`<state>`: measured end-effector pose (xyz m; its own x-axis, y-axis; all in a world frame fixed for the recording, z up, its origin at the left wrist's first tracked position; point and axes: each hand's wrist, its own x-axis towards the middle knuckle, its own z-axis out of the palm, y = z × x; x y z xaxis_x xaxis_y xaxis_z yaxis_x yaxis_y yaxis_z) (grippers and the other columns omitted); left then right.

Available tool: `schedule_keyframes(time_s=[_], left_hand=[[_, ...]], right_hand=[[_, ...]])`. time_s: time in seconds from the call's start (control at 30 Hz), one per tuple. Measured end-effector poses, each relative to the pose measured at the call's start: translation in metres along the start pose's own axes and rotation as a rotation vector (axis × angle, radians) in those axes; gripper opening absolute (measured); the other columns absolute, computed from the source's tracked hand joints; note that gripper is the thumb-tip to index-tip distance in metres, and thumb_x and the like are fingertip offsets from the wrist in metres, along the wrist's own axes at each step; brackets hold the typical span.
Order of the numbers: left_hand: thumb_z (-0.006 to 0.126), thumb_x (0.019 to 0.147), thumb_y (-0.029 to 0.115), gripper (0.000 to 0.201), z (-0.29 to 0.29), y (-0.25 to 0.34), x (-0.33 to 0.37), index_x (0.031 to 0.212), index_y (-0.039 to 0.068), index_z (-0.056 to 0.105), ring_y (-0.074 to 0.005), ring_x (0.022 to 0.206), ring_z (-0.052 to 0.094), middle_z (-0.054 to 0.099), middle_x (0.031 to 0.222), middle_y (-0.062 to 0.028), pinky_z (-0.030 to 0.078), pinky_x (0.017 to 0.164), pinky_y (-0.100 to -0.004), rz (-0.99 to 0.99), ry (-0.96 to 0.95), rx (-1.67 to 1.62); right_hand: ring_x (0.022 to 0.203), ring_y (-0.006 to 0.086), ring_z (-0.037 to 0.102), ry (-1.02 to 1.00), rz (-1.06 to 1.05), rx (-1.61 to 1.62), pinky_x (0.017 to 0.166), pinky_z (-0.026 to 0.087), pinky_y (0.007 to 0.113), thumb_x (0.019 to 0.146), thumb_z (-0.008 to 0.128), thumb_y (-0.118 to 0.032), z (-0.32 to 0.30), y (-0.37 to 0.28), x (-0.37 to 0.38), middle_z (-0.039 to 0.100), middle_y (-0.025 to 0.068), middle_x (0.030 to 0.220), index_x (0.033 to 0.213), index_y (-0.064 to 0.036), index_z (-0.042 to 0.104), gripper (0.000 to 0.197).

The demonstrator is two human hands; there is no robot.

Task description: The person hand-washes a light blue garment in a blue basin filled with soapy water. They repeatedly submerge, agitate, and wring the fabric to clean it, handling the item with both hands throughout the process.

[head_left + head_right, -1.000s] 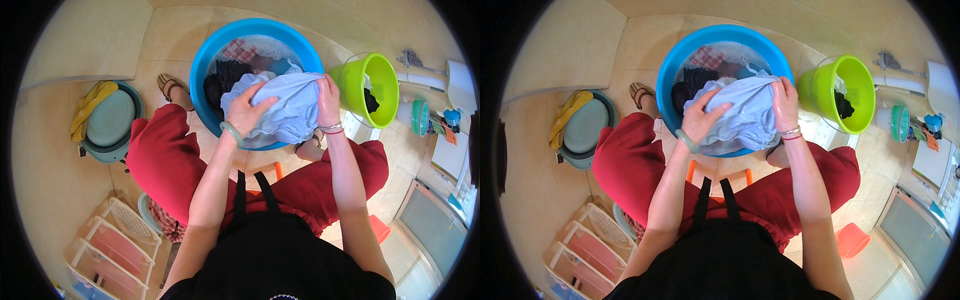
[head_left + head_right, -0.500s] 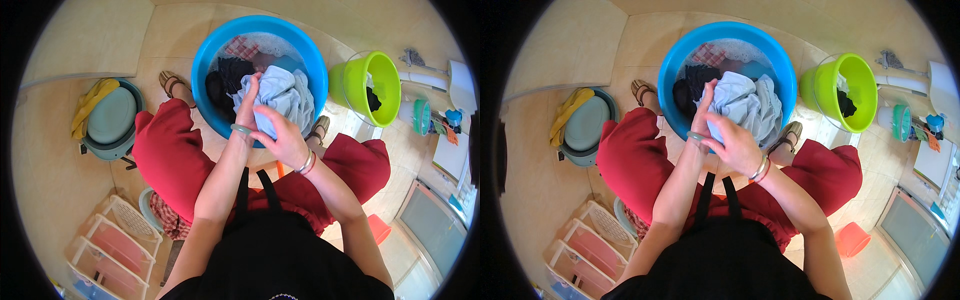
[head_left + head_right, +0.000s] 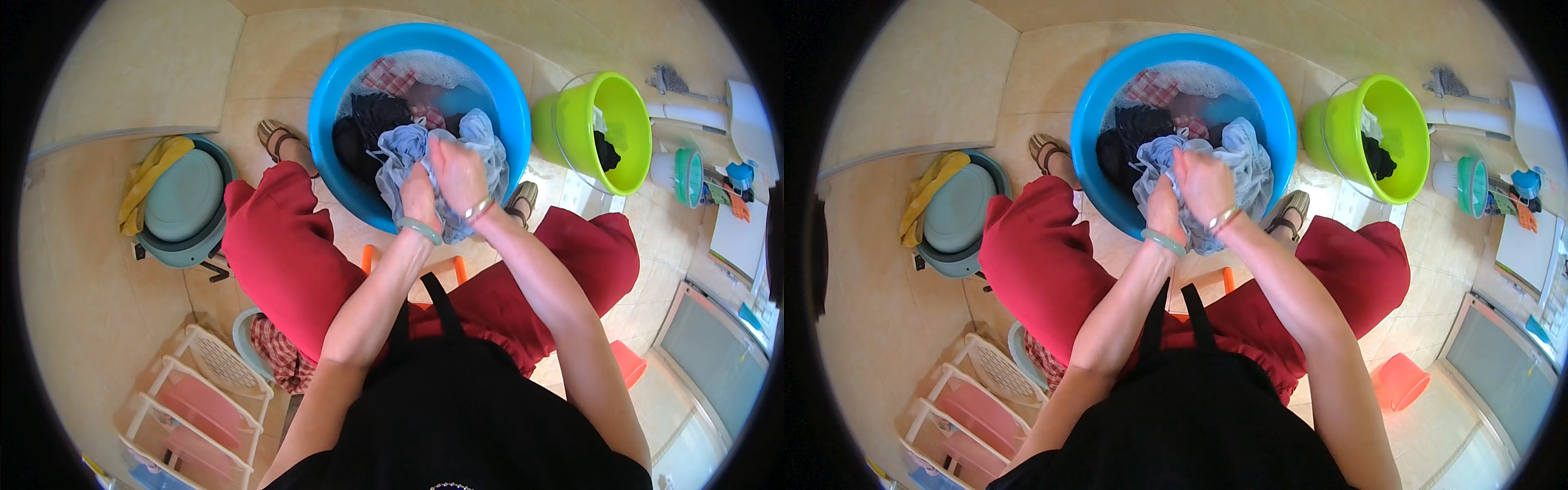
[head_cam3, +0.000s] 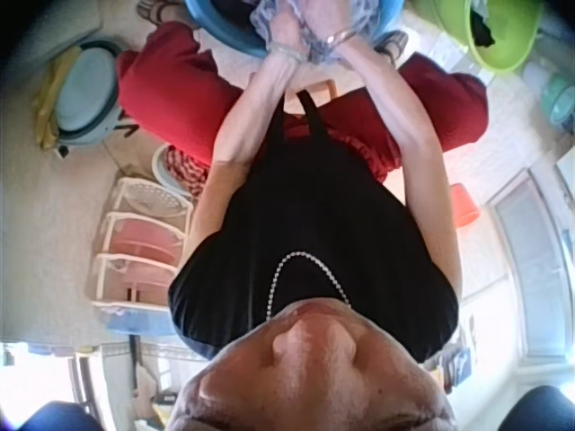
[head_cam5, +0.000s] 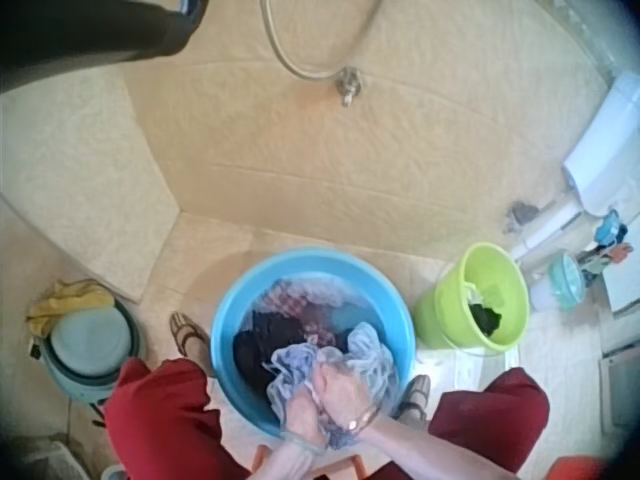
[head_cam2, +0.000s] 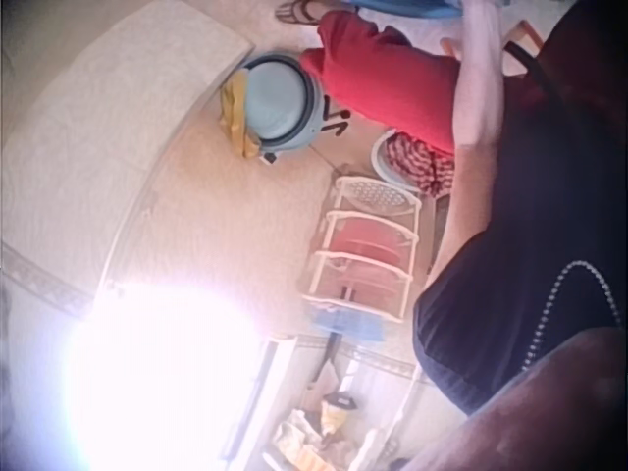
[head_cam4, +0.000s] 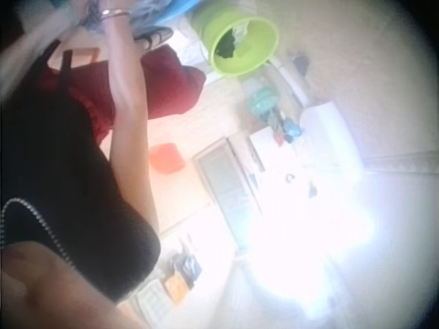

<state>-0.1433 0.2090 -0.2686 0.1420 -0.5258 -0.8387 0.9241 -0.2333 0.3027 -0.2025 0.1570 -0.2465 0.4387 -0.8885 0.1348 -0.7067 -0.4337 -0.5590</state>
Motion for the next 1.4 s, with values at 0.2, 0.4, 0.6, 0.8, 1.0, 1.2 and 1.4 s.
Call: schedule_keyframes(time_s=[0.2,0.4,0.6,0.8,1.0,1.2,1.4], left_hand=[[0.045,0.095,0.027,0.027,-0.008,0.023,0.011,0.098,0.005,0.061,-0.0138,0.080,0.056,0.060,0.089,-0.0022,0.046,0.069,-0.0292,0.126,-0.285,-0.018],[0.047,0.092,0.022,0.028,0.024,0.016,-0.029,0.097,-0.002,0.059,-0.0135,0.083,0.054,0.059,0.092,-0.0043,0.044,0.072,-0.0279,0.119,0.037,0.141],[0.044,0.094,0.024,0.028,-0.002,0.035,-0.016,0.098,0.001,0.060,-0.0125,0.085,0.055,0.059,0.093,-0.0016,0.045,0.073,-0.0281,0.306,-0.187,0.340],[0.044,0.094,0.026,0.031,-0.006,-0.002,-0.002,0.104,0.000,0.058,-0.0132,0.087,0.056,0.059,0.098,-0.0030,0.046,0.074,-0.0295,0.102,-0.109,-0.048],[0.043,0.093,0.025,0.032,0.009,0.014,-0.020,0.105,0.000,0.058,-0.0132,0.083,0.055,0.059,0.093,-0.0023,0.044,0.073,-0.0273,0.046,0.003,0.235],[0.040,0.095,0.027,0.031,0.000,0.030,-0.008,0.106,0.004,0.058,-0.0143,0.087,0.055,0.059,0.095,-0.0030,0.043,0.077,-0.0273,0.139,-0.235,-0.004],[0.046,0.093,0.021,0.031,0.010,0.006,-0.023,0.112,0.000,0.058,-0.0145,0.096,0.058,0.062,0.106,-0.0039,0.045,0.084,-0.0275,-0.010,0.007,0.252]], right_hand=[[0.057,0.0316,0.059,0.017,-0.127,0.239,0.051,0.048,0.042,0.089,0.050,-0.024,-0.015,-0.055,-0.028,0.056,0.0132,0.064,0.074,-0.0074,0.055,0.023],[0.058,0.0365,0.058,-0.033,0.095,-0.049,0.051,0.045,0.042,0.091,0.049,-0.018,0.005,0.027,0.007,0.055,0.0200,0.062,0.075,-0.0017,0.055,0.024],[0.055,0.0334,0.057,-0.025,-0.088,0.096,0.049,0.046,0.040,0.091,0.050,-0.023,-0.018,-0.061,-0.025,0.056,0.0148,0.068,0.073,-0.0061,0.055,0.025],[0.059,0.0373,0.057,-0.114,0.073,0.026,0.051,0.045,0.044,0.091,0.049,-0.022,0.004,0.009,0.005,0.054,0.0199,0.063,0.074,-0.0013,0.053,0.027],[0.061,0.0367,0.057,-0.073,0.117,-0.030,0.054,0.046,0.044,0.092,0.046,-0.020,0.006,0.009,-0.002,0.056,0.0190,0.067,0.075,-0.0032,0.054,0.025],[0.062,0.0344,0.057,-0.003,-0.024,0.252,0.057,0.047,0.042,0.090,0.049,-0.023,-0.006,-0.062,-0.026,0.055,0.0167,0.068,0.083,-0.0064,0.054,0.019],[0.060,0.0290,0.059,-0.164,0.374,0.102,0.058,0.047,0.035,0.092,0.050,-0.033,0.008,0.061,0.006,0.062,0.0168,0.073,0.078,-0.0044,0.059,0.033]])
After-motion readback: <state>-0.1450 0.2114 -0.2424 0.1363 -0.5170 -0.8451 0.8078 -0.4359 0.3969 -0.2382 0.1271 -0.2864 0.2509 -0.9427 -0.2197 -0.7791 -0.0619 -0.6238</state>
